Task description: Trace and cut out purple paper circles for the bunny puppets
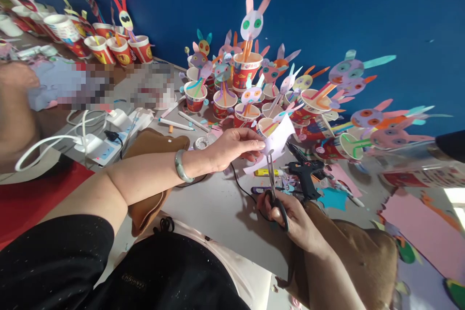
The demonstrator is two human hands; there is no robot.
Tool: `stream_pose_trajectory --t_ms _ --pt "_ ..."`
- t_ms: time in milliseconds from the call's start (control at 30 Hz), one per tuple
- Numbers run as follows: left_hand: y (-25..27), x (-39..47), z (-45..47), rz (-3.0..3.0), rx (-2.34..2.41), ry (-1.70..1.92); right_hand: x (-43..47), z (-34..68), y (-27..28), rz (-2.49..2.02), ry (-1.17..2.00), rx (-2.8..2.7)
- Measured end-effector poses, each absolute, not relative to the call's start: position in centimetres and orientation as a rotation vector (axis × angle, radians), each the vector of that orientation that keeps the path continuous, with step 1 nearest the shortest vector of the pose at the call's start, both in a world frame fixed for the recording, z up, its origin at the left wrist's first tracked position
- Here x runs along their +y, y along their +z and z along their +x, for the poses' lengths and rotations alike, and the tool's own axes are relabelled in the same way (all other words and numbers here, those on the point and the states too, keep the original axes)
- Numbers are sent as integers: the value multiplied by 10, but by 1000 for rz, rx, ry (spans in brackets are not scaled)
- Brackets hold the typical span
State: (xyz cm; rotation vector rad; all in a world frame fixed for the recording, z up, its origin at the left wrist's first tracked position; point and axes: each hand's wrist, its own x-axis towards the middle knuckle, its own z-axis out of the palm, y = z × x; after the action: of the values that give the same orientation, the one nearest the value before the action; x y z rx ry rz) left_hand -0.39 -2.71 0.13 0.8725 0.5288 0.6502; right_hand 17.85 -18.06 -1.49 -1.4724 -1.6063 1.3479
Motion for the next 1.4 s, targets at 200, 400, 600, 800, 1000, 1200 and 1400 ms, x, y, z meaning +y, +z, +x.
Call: stream_pose_trajectory --t_ms 200,400,600,800,1000,1200,1400 --pt "-2 -40 -3 849 517 576 -181 172 -22 -1409 1281 -1561" --pt "-1 -48 -2 824 502 533 -181 170 -24 -1390 1242 -1542" --pt "2 -49 -2 839 526 535 -181 169 -27 -1376 1261 -1517" --pt "0 -51 -1 861 540 562 -183 168 -28 -1360 1270 -1521" --pt "2 -52 -2 873 550 560 -182 166 -27 -1379 1249 -1529" --pt "5 -52 -3 865 563 566 -180 163 -26 -1402 1208 -1532" --pt "4 -52 -2 865 568 555 -180 163 -24 -1407 1213 -1542"
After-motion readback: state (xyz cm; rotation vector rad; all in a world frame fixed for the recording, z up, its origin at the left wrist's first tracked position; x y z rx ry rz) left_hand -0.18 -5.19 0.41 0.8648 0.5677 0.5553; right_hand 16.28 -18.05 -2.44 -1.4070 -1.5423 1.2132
